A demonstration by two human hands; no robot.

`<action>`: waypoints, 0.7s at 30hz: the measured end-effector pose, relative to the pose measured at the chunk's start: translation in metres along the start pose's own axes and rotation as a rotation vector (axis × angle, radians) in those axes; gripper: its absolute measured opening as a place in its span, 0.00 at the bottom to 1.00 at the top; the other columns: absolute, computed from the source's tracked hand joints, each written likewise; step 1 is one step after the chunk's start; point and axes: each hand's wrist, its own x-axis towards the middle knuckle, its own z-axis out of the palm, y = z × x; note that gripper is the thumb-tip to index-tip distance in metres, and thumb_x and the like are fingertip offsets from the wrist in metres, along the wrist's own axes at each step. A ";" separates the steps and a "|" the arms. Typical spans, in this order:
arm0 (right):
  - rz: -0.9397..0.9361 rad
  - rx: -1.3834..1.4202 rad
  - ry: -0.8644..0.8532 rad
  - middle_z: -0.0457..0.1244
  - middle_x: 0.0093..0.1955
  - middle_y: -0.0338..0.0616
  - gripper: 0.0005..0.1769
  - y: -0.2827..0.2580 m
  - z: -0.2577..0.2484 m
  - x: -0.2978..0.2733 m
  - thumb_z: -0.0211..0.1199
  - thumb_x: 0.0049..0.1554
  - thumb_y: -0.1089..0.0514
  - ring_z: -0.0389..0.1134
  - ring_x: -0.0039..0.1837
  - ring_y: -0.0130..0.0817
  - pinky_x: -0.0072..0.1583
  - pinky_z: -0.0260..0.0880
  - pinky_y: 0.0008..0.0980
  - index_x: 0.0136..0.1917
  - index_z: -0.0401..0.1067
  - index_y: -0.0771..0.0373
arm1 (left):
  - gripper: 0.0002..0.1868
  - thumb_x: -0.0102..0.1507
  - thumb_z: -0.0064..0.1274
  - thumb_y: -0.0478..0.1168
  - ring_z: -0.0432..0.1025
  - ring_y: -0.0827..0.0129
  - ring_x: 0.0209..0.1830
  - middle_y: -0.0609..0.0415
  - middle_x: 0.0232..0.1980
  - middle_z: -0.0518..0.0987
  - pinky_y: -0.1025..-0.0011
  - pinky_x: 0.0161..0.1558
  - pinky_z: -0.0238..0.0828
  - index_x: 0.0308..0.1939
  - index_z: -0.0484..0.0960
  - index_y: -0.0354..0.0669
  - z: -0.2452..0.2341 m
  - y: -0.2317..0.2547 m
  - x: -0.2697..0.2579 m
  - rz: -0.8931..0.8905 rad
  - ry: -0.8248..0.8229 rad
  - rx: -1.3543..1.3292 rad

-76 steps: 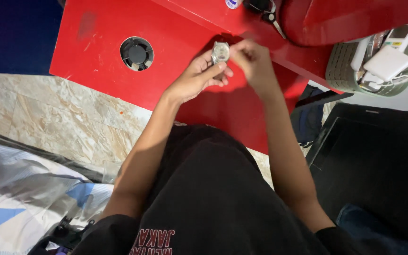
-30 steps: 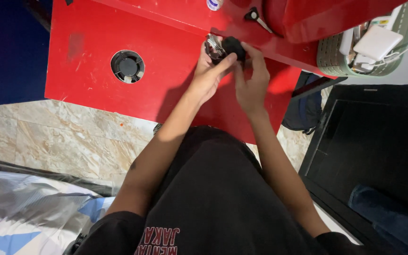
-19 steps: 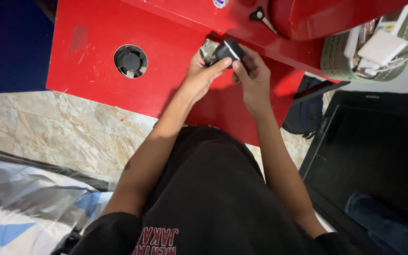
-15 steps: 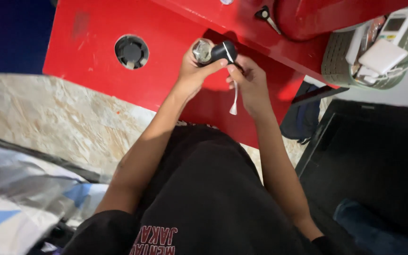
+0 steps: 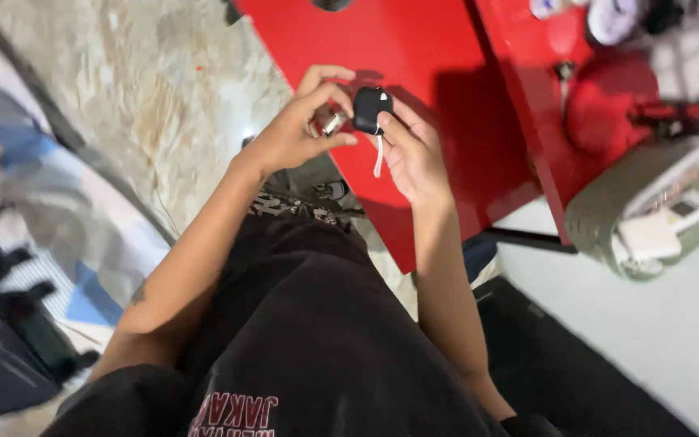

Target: The person packs toiletries and small personal items into an open suitcase. They repeatedly pick up items from a red table, including bottles, tubes, a watch, a wallet, and a phone, then place them into the suitcase. The person also handles a charging cable and a small basket of items before placing them in the suitcase.

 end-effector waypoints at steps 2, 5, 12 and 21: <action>-0.006 -0.036 -0.062 0.65 0.66 0.51 0.23 0.012 0.025 0.008 0.55 0.65 0.69 0.67 0.68 0.36 0.72 0.68 0.38 0.72 0.64 0.75 | 0.17 0.63 0.66 0.29 0.70 0.69 0.58 0.54 0.69 0.69 0.67 0.57 0.71 0.49 0.73 0.40 -0.007 -0.020 -0.027 0.247 0.190 -0.197; -0.052 -0.112 -0.132 0.64 0.65 0.50 0.25 0.043 0.064 0.016 0.57 0.63 0.73 0.66 0.68 0.36 0.70 0.69 0.37 0.73 0.62 0.74 | 0.15 0.65 0.63 0.29 0.75 0.70 0.58 0.53 0.61 0.76 0.67 0.62 0.77 0.51 0.73 0.40 -0.023 -0.053 -0.067 0.219 0.317 -0.725; -0.020 -0.389 -0.387 0.63 0.68 0.49 0.31 0.140 0.210 0.055 0.63 0.60 0.74 0.66 0.69 0.33 0.69 0.68 0.33 0.75 0.59 0.72 | 0.10 0.65 0.60 0.35 0.79 0.67 0.46 0.56 0.44 0.79 0.63 0.51 0.83 0.46 0.74 0.42 -0.101 -0.102 -0.186 -0.042 0.585 -1.213; 0.126 -0.586 -0.775 0.62 0.70 0.49 0.31 0.318 0.414 0.067 0.61 0.59 0.75 0.65 0.72 0.33 0.72 0.67 0.32 0.74 0.59 0.73 | 0.12 0.67 0.64 0.44 0.71 0.76 0.35 0.58 0.38 0.77 0.75 0.37 0.67 0.44 0.76 0.43 -0.219 -0.197 -0.375 0.182 1.137 -1.027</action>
